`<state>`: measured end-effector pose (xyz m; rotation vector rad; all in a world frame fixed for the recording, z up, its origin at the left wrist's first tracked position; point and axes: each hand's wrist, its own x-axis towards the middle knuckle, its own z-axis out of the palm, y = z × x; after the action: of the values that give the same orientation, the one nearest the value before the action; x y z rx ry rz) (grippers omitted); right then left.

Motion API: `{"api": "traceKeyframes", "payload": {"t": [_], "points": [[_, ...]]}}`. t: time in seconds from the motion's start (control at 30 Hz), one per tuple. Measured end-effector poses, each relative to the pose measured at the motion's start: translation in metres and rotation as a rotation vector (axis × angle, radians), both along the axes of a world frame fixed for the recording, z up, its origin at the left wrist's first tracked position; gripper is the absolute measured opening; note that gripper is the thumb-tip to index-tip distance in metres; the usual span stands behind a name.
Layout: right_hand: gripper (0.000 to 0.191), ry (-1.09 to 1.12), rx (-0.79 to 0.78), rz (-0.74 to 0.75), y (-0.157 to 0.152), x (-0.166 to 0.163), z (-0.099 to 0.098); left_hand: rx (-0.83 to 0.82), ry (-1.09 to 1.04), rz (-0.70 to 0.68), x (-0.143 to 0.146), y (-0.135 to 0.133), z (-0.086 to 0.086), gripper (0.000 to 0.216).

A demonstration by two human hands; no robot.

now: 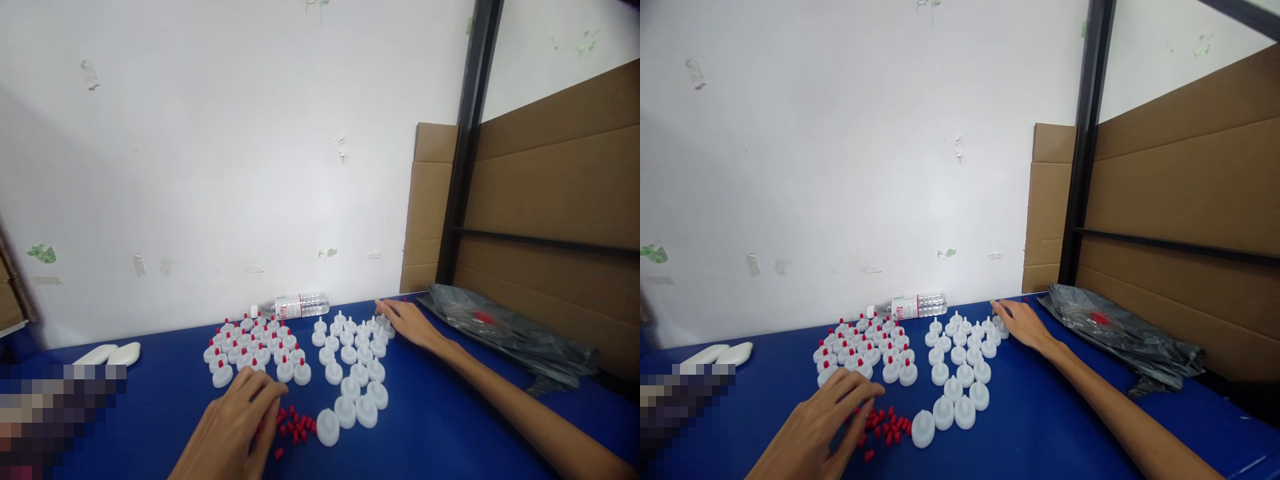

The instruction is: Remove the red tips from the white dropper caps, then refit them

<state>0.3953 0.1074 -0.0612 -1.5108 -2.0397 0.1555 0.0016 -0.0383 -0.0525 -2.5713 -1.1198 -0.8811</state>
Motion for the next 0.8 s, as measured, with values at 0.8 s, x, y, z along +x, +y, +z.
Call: {"api": "traceKeyframes", "payload": {"t": [0.8], "points": [[0.040, 0.122, 0.366, 0.157, -0.060, -0.058, 0.038, -0.218, -0.061, 0.288, -0.033, 0.031, 0.005, 0.009]]}}
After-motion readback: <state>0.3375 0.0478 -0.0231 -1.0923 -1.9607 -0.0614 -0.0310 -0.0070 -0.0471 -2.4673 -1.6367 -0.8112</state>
